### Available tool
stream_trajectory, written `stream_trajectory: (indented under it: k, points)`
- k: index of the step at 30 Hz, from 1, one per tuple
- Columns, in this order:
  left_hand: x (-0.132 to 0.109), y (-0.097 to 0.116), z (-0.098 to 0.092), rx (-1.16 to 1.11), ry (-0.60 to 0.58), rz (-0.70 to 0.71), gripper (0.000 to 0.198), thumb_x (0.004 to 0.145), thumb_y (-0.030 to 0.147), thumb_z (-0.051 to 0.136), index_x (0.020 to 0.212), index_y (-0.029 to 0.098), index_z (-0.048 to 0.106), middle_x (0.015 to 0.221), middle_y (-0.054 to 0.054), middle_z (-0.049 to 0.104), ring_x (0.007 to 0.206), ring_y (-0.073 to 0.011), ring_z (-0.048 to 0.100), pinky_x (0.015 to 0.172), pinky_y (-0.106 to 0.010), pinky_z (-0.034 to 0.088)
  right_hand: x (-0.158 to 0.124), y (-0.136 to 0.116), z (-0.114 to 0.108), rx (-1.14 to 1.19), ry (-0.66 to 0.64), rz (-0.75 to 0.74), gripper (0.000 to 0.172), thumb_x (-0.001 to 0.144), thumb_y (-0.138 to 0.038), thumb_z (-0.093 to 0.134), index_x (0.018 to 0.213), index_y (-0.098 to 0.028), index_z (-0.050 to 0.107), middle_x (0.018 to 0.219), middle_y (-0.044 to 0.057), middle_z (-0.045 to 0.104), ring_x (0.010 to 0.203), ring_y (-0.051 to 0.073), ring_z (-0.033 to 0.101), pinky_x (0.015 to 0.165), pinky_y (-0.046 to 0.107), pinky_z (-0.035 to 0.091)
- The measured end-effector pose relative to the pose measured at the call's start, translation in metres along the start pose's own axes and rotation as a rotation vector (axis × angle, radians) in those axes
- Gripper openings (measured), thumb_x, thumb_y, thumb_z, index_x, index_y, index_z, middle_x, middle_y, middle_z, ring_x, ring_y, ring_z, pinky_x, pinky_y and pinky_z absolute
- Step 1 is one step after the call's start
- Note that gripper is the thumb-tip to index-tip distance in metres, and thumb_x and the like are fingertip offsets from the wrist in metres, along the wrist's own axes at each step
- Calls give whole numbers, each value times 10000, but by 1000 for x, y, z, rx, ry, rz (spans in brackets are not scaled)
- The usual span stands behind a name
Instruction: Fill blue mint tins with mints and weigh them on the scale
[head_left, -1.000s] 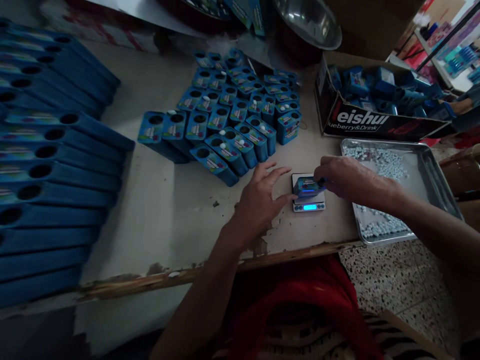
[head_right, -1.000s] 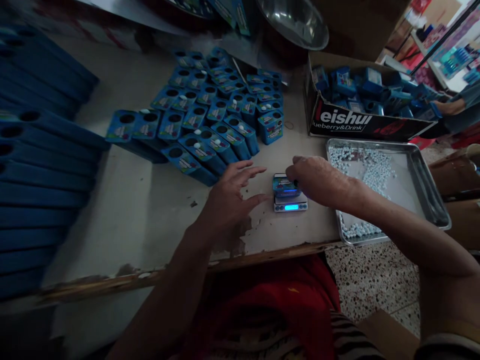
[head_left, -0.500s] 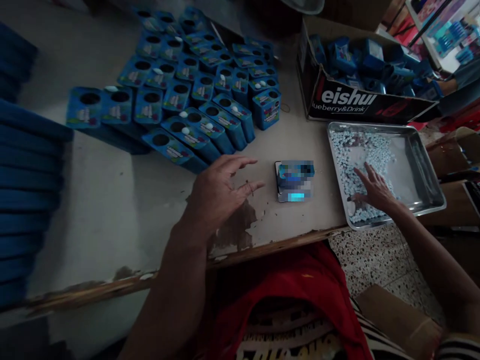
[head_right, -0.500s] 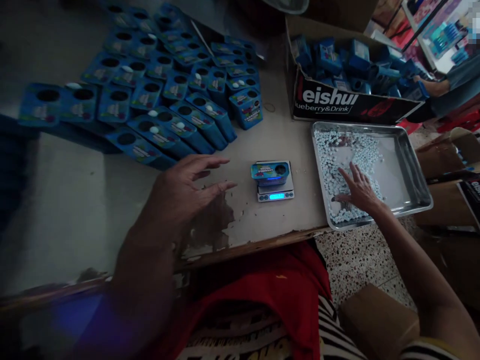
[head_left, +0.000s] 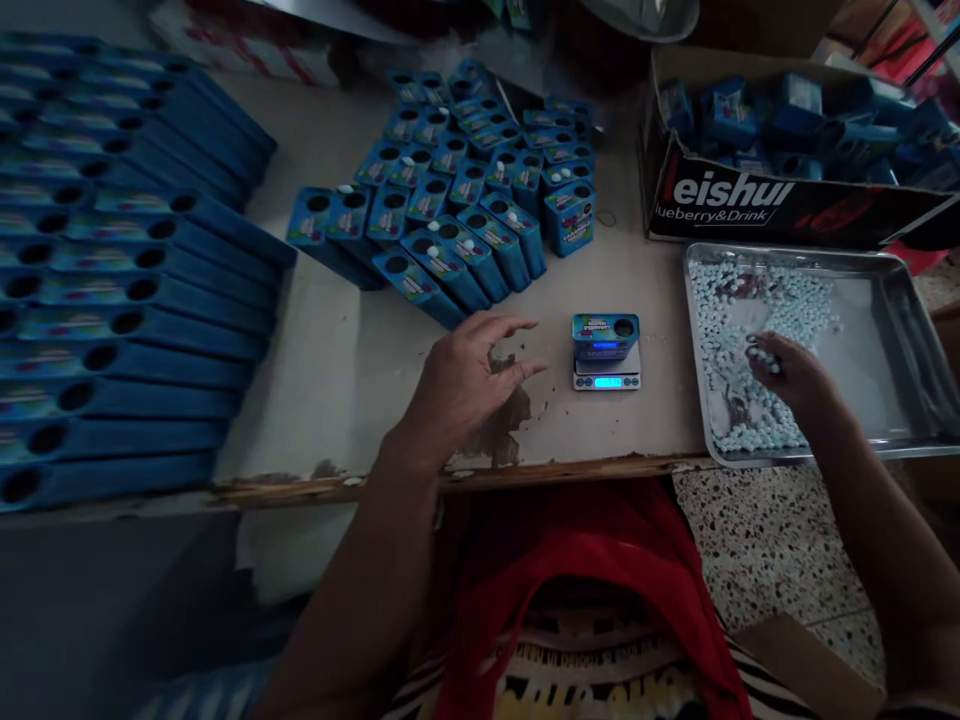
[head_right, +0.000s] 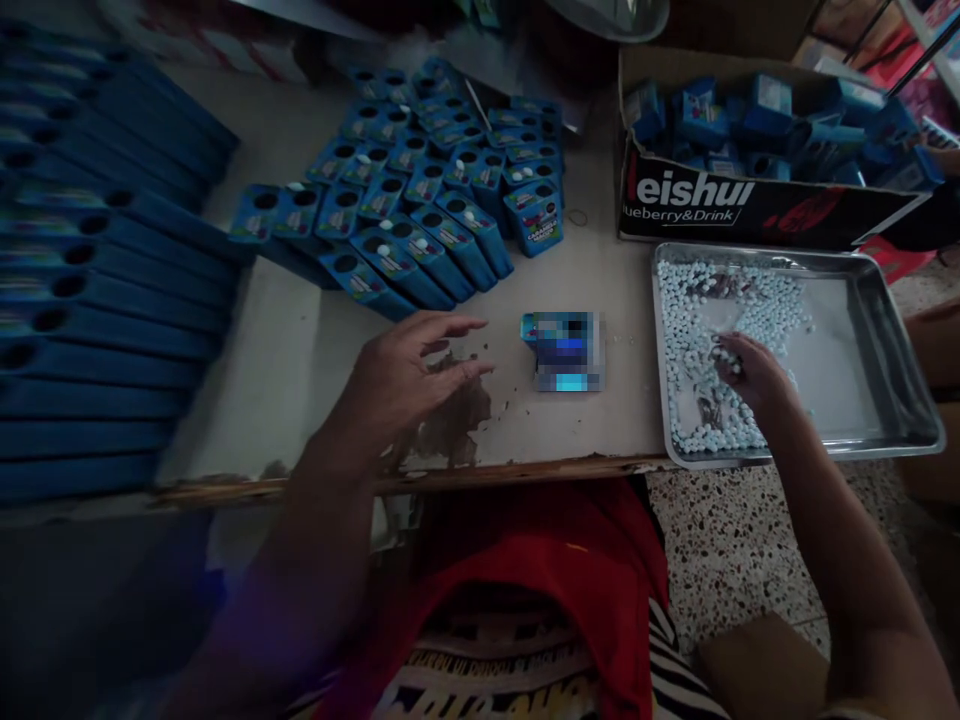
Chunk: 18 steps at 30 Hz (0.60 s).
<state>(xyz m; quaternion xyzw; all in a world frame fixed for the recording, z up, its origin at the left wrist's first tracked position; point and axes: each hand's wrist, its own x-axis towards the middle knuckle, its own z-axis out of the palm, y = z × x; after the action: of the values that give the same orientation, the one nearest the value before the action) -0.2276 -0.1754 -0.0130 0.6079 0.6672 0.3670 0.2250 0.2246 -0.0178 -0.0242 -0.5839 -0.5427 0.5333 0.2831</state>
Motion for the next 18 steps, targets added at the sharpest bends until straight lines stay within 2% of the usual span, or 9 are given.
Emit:
stream_trajectory:
  k: [2, 5, 7, 9, 11, 13, 15, 18]
  points:
    - [5, 3, 3, 10, -14, 36, 449, 912, 403, 850, 1339, 273, 803, 1339, -107, 769, 1179, -308, 754, 1100, -506, 637, -4, -2, -2, 161, 2, 62, 371, 743, -515, 873, 890, -275, 631, 774, 15, 590, 629, 171, 482, 498, 288, 379]
    - [12, 6, 9, -4, -19, 59, 459, 894, 398, 873, 1336, 293, 811, 1335, -102, 773, 1183, -309, 750, 1029, -456, 654, -17, -2, 2, 378, 31, 158, 362, 684, -368, 949, 922, -265, 697, 862, 49, 663, 685, 174, 555, 487, 275, 458]
    - [15, 5, 13, -12, -33, 55, 470, 891, 389, 876, 1348, 301, 809, 1339, -101, 771, 1194, -311, 745, 994, -428, 656, -27, -4, 10, 387, 13, 173, 395, 665, -336, 990, 919, -240, 703, 818, 20, 623, 600, 120, 463, 431, 236, 379]
    - [16, 2, 16, -8, -54, 42, 498, 900, 385, 861, 1384, 286, 793, 1358, -104, 765, 1210, -308, 738, 1020, -427, 646, -34, -11, 23, 351, -2, 133, 436, 679, -386, 1022, 911, -218, 693, 766, -17, 577, 547, 79, 366, 408, 215, 283]
    - [16, -1, 17, -5, -66, 31, 518, 901, 403, 857, 1397, 272, 784, 1379, -105, 760, 1219, -307, 735, 1074, -441, 627, -39, -28, 41, 292, -35, 53, 466, 719, -464, 1027, 921, -207, 693, 739, -33, 566, 547, 69, 368, 432, 210, 261]
    - [15, -5, 17, -17, -60, 21, 520, 896, 429, 862, 1386, 272, 788, 1384, -103, 755, 1223, -313, 737, 1094, -454, 617, -39, -54, 63, 207, -140, -27, 457, 782, -503, 1001, 968, -203, 711, 716, -44, 560, 568, 77, 401, 474, 213, 277]
    - [14, -8, 14, -37, -38, 6, 515, 892, 438, 866, 1374, 274, 792, 1384, -104, 749, 1223, -323, 740, 1066, -457, 626, -38, -84, 88, 109, -285, -104, 413, 848, -504, 957, 1006, -206, 718, 701, -57, 544, 583, 86, 411, 508, 225, 290]
    - [11, -14, 5, -43, -20, -34, 505, 891, 408, 875, 1374, 280, 795, 1400, -104, 745, 1223, -331, 743, 942, -416, 643, -33, -122, 122, -50, -471, -196, 315, 939, -473, 864, 1043, -210, 724, 716, -52, 563, 608, 103, 439, 546, 252, 308]
